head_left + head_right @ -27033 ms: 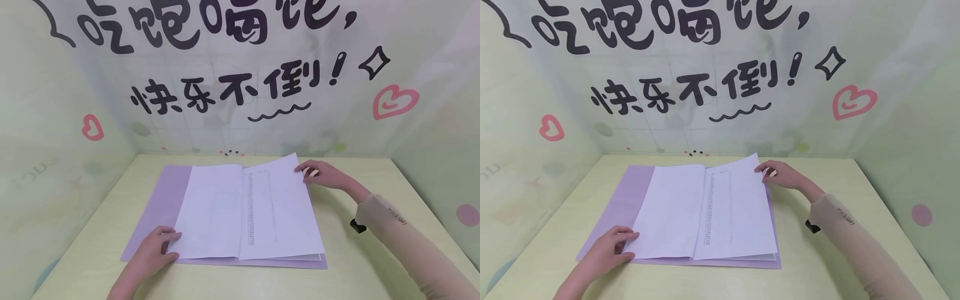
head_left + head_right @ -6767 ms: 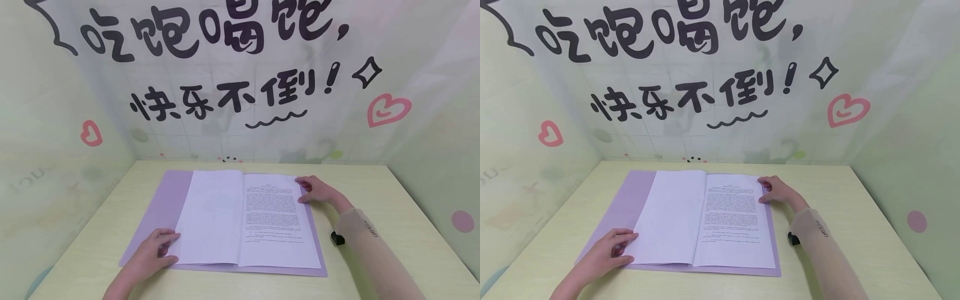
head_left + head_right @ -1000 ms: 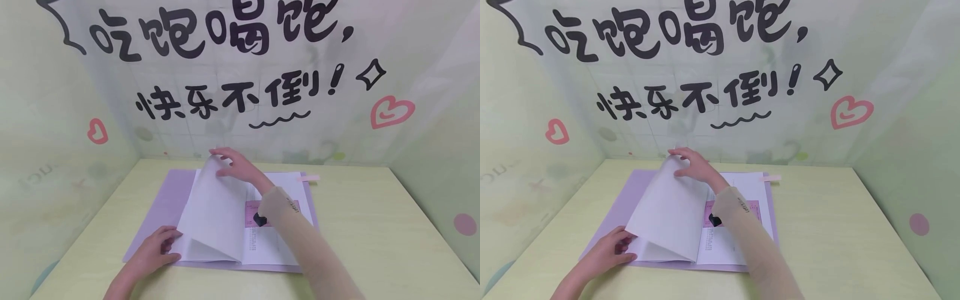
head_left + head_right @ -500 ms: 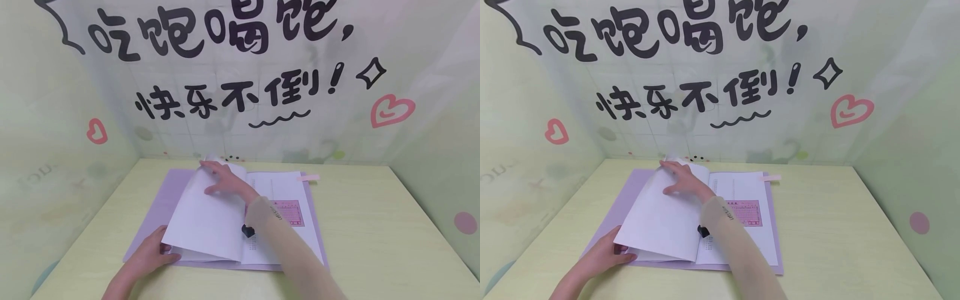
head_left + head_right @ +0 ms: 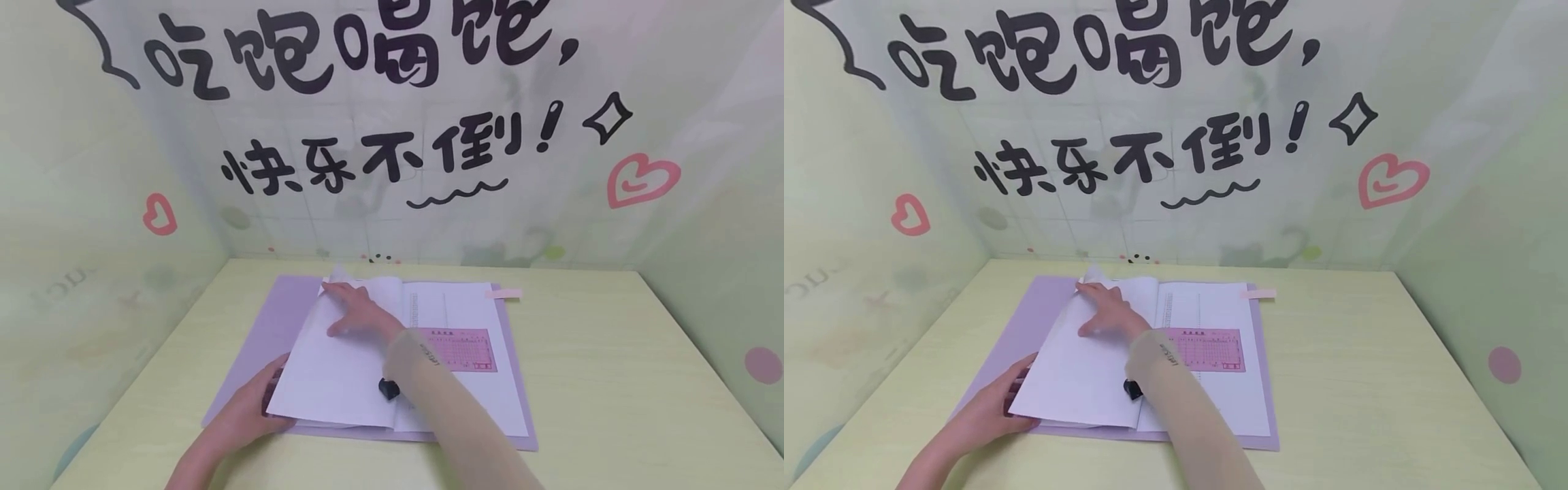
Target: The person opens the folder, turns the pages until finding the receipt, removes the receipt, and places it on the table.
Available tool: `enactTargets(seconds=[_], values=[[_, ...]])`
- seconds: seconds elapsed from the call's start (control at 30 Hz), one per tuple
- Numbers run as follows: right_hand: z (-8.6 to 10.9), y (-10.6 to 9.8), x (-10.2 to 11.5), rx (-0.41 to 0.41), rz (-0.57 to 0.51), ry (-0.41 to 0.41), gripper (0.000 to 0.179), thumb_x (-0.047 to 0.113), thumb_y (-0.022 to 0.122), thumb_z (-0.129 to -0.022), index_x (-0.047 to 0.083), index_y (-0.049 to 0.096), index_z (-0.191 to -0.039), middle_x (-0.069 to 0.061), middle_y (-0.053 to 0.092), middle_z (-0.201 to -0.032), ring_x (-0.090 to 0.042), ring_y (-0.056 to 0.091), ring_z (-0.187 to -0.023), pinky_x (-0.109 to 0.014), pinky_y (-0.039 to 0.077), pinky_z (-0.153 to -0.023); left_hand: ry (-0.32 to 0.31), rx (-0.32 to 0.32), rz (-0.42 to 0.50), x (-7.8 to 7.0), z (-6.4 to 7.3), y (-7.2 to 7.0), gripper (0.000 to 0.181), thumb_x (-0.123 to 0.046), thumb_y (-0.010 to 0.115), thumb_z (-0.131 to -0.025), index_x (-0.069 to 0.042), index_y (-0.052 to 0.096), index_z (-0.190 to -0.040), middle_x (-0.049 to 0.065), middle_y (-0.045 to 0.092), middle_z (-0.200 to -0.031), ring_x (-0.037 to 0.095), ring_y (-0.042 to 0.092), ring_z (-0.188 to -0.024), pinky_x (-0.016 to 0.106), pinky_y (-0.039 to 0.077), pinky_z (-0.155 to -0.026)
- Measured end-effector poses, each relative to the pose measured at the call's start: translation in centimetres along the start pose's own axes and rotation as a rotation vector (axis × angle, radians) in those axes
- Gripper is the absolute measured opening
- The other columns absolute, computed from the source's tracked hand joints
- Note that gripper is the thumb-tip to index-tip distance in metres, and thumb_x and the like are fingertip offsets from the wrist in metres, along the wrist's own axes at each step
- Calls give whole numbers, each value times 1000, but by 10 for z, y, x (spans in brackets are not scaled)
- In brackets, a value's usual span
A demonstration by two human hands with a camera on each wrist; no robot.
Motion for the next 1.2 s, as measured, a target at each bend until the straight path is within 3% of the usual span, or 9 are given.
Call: enactTargets(seconds=[0.17, 0.27, 0.37, 0.5, 0.7, 0.9, 1.2], values=[[-1, 8, 0, 38, 115, 58, 92, 24, 78, -84, 35, 23, -157, 8, 23, -164, -25, 25, -146, -57, 28, -118, -31, 36, 54, -2, 0, -2, 114, -31, 92, -62, -9, 29, -154, 16, 58, -131, 17, 63, -104, 23, 55, -85], [-3, 11, -1, 57, 173, 64, 91, 25, 77, -85, 34, 22, -157, 7, 23, -165, -26, 26, -146, -60, 23, -119, -13, 27, 58, -3, 2, -1, 97, -33, 90, -67, -6, 42, -147, 11, 59, -121, 5, 57, -95, 19, 53, -79], [-4, 12, -2, 74, 205, 63, 90, 26, 76, -86, 33, 21, -158, 7, 23, -165, -26, 26, -145, -60, 21, -120, 51, -14, 7, -1, 3, 0, 75, -27, 87, -73, -3, 54, -136, 4, 58, -111, -1, 50, -87, 18, 50, -73], [-2, 11, 0, 92, 198, 94, 89, 28, 76, -87, 37, 21, -157, 10, 25, -164, -25, 28, -143, -56, 27, -118, 90, -28, -25, 1, 1, 1, 67, -16, 86, -73, -2, 57, -132, 4, 56, -109, -2, 48, -86, 19, 50, -70], [0, 7, 4, 104, 264, 114, 86, 33, 76, -86, 40, 25, -155, 14, 28, -162, -23, 29, -140, -52, 33, -114, 57, -16, -37, -1, 1, 2, 67, -14, 85, -73, -2, 57, -133, 4, 55, -109, -1, 47, -85, 18, 49, -70], [3, 1, 7, 121, 399, 75, 81, 39, 74, -87, 38, 30, -154, 14, 32, -161, -23, 24, -149, -49, 22, -120, 55, -9, -57, -3, -1, 1, 65, -14, 85, -74, -1, 58, -132, 5, 55, -110, -1, 47, -86, 18, 49, -71], [3, 2, 5, 178, 407, 100, 75, 43, 69, -90, 40, 30, -154, 18, 24, -163, -20, 18, -153, -52, 22, -122, -4, 23, -69, -2, -1, -2, 64, -17, 85, -74, 0, 60, -131, 15, 56, -130, 6, 56, -95, 20, 55, -80]])
Point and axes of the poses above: each hand's wrist, its own z-axis away from the middle knuckle, its own y-axis out of the palm, x = y × z, the point moved 1 cm from there along -z, towards the middle knuckle
